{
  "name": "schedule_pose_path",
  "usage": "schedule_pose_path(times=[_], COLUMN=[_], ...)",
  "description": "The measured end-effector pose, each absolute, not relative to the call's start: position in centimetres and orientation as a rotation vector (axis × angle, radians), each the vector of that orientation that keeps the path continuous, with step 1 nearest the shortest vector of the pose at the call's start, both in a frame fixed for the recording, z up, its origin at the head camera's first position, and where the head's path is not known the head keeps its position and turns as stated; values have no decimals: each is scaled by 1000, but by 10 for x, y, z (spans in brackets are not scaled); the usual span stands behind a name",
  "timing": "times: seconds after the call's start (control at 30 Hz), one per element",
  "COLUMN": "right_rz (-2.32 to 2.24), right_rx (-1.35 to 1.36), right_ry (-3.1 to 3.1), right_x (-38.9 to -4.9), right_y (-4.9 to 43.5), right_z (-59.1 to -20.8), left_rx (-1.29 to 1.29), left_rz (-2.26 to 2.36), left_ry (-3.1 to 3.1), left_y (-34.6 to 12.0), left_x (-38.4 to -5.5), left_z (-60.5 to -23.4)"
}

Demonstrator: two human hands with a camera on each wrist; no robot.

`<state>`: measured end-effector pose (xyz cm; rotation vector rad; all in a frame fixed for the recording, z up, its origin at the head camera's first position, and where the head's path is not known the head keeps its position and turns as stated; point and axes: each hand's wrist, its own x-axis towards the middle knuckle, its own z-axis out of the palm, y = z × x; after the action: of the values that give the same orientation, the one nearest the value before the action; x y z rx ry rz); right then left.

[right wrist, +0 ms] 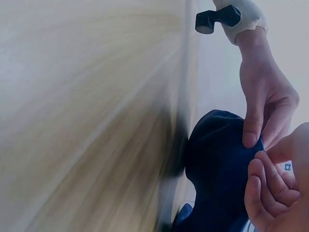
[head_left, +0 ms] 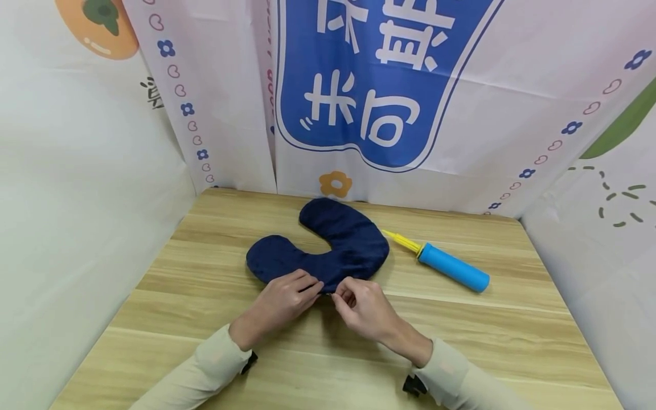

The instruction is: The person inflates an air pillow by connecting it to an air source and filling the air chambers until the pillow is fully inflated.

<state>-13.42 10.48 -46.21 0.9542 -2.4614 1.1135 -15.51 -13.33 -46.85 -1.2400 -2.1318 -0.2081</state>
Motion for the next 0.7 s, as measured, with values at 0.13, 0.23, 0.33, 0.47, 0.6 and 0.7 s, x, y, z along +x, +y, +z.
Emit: schedule_pose_path(times=[0.13,0.23,0.33,0.47,0.6,0.7], right_rz=[1097,981,818,719,716,715], right_rx=[986,1012,1040,1062,1064,1069], right_ry=[-2458,-2479,-2497,-2483,-2439,-2403], right_x=[-135,-136,-137,-138,-138,-139], right_y=[106,105,104,102,101,102], right_z=[-461,-460,-458,-457,-459,-461], left_rx=[-1246,-1245,-1235,-1227,-1223,-1227], left_rz=[-199,-170,-158,-171,-175,-181], left_ry=[-2112,-2113,-2114,-2123,-2131,-2124], left_y=[-132,-130,-129,-128,-129,-129], left_x=[-156,-156,-156,-156,-156,-156], left_z=[-469,-468,-467,-466,-465,-466])
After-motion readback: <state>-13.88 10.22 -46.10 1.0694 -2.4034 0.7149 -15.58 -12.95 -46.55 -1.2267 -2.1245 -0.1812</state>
